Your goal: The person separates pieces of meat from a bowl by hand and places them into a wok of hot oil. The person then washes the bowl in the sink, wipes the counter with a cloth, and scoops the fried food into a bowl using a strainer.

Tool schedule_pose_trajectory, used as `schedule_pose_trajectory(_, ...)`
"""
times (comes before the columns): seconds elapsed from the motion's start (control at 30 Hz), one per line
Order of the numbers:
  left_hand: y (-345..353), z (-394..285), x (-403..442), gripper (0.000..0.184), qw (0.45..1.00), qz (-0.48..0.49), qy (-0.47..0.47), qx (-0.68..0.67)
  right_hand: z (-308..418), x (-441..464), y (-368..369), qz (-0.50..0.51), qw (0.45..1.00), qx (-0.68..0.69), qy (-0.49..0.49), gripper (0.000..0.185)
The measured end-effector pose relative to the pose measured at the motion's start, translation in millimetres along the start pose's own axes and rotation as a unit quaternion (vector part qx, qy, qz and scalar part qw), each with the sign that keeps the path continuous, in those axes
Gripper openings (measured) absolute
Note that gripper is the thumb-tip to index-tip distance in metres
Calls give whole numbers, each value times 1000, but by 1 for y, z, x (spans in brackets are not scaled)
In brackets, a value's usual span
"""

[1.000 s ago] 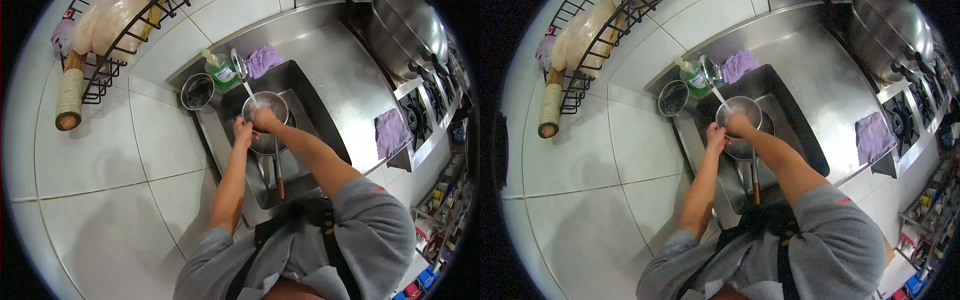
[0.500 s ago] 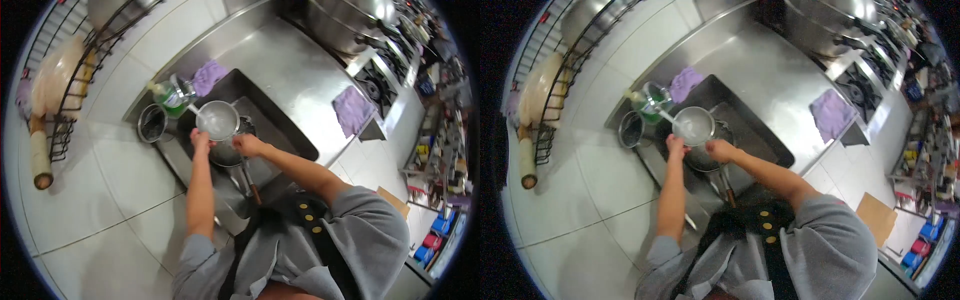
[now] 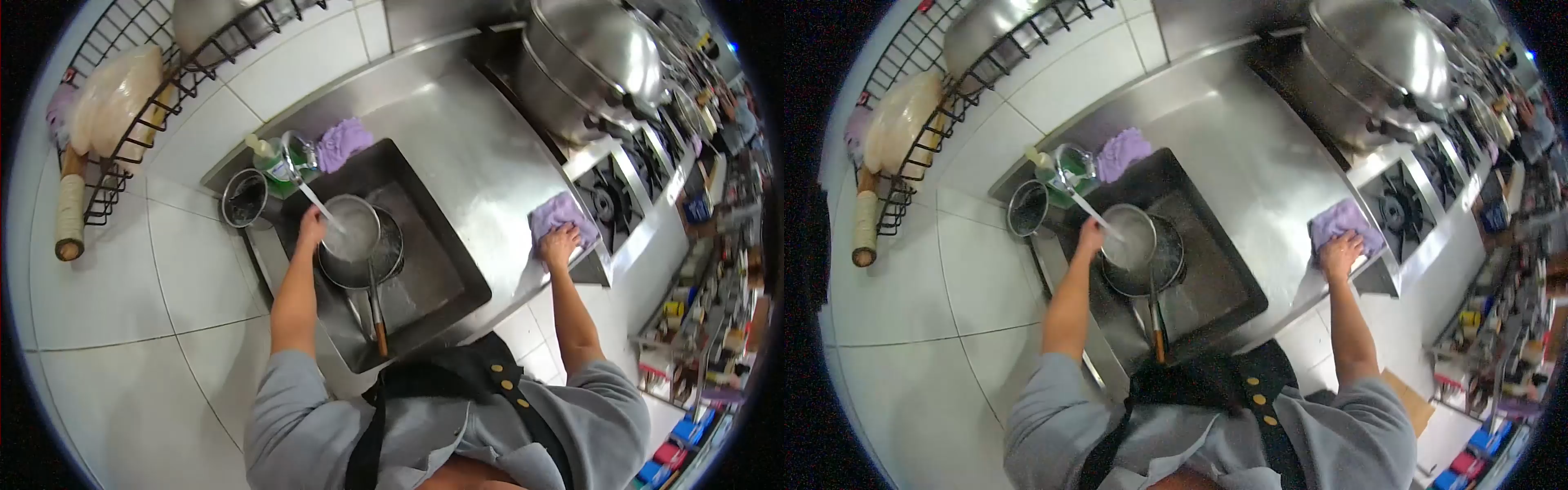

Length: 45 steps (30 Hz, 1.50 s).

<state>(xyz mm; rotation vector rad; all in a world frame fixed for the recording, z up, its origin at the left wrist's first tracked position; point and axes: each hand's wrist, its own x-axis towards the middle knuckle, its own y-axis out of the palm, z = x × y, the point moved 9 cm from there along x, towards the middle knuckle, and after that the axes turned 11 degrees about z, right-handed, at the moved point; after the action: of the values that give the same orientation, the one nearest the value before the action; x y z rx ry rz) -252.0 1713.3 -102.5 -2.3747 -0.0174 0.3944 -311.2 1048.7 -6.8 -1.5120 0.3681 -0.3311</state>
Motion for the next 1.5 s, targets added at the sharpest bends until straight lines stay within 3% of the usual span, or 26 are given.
schedule_pose_trajectory(0.03, 13, 22, -9, 22, 997, -2, -8, -83, 28, 16, 14, 58, 995, -54, -53, 59)
schedule_pose_trajectory(0.07, 21, 6, -39, 27, 995, 14, -64, -78, 51, 34, 15, -25, 993, 103, -45, 65)
schedule_pose_trajectory(0.1, 55, 40, -46, 24, 967, 43, -83, -238, 91, 54, 12, 23, 990, 120, -77, 70)
schedule_pose_trajectory(0.13, 86, 42, -77, 23, 825, 44, -256, -501, 135, 71, 4, 12, 992, 84, -97, 63)
schedule_pose_trajectory(0.23, 154, 16, -117, 36, 521, 84, -246, -813, 261, 136, 10, 95, 972, 70, -203, 59)
schedule_pose_trajectory(0.3, 181, -9, -139, 34, 410, 118, -309, -850, 350, 153, 12, 151, 930, 48, -333, 57)
schedule_pose_trajectory(0.37, 188, -4, -145, 31, 462, 101, -309, -825, 439, 143, 40, 146, 843, 20, -517, 57)
schedule_pose_trajectory(0.4, 170, -26, -138, 27, 548, 158, -229, -789, 471, 124, 46, 128, 780, 14, -613, 56)
schedule_pose_trajectory(0.5, 143, 41, -125, 22, 728, 95, -346, -585, 509, 119, 74, 317, 704, 86, -630, 51)
schedule_pose_trajectory(0.53, 105, 24, -121, 30, 829, 64, -330, -446, 491, 103, 68, 325, 680, 42, -656, 47)
schedule_pose_trajectory(0.63, 25, -23, -100, 45, 913, 17, -328, -241, 416, 64, 29, 323, 639, -11, -698, 38)
schedule_pose_trajectory(0.67, 16, -27, -89, 42, 919, 33, -324, -224, 380, 48, 41, 310, 647, 23, -697, 37)
schedule_pose_trajectory(0.7, -4, -50, -78, 39, 935, 20, -323, -143, 335, 21, 31, 382, 621, 97, -678, 47)
schedule_pose_trajectory(0.73, -8, -58, -62, 40, 946, 43, -295, -124, 289, -3, 53, 559, 520, 362, -535, 63)
schedule_pose_trajectory(0.77, 6, -46, -40, 35, 933, 151, -318, -70, 238, -29, 40, 553, 565, 349, -503, 65)
schedule_pose_trajectory(0.8, -3, -53, -35, 29, 935, 105, -328, -80, 190, -61, 24, 546, 605, 336, -472, 70)
schedule_pose_trajectory(0.87, -16, -81, -12, 28, 968, 55, -244, 31, 79, -105, 56, 560, 632, 403, -354, 56)
schedule_pose_trajectory(0.9, -16, -91, -8, 29, 960, 116, -248, 54, 40, -125, 49, 355, 728, 154, -566, 52)
schedule_pose_trajectory(0.97, -29, -100, -3, 31, 974, 71, -201, 83, 10, -125, 22, 300, 770, 199, -527, 50)
schedule_pose_trajectory(1.1, -35, -98, -22, 26, 964, 119, -231, 60, 77, -47, 35, 87, 936, -15, -340, 58)
schedule_pose_trajectory(1.2, -37, -54, -46, 25, 945, 191, -264, -26, 128, 10, -5, 149, 942, -46, -295, 44)
schedule_pose_trajectory(1.23, -30, -41, -56, 25, 934, 221, -273, -71, 148, 15, -28, 265, 919, -122, -265, 36)
schedule_pose_trajectory(1.3, -35, -50, -92, 25, 928, 203, -272, -152, 211, 31, -40, 161, 911, 29, -378, 31)
schedule_pose_trajectory(1.33, -29, -40, -102, 25, 924, 189, -268, -197, 251, 14, -60, 110, 878, 123, -449, 31)
schedule_pose_trajectory(1.4, -21, -40, -122, 25, 914, 152, -259, -273, 348, -38, -85, 262, 795, 232, -495, 35)
schedule_pose_trajectory(1.5, -18, -61, -147, 22, 925, 115, -238, -274, 473, -100, -92, 188, 662, 270, -674, 38)
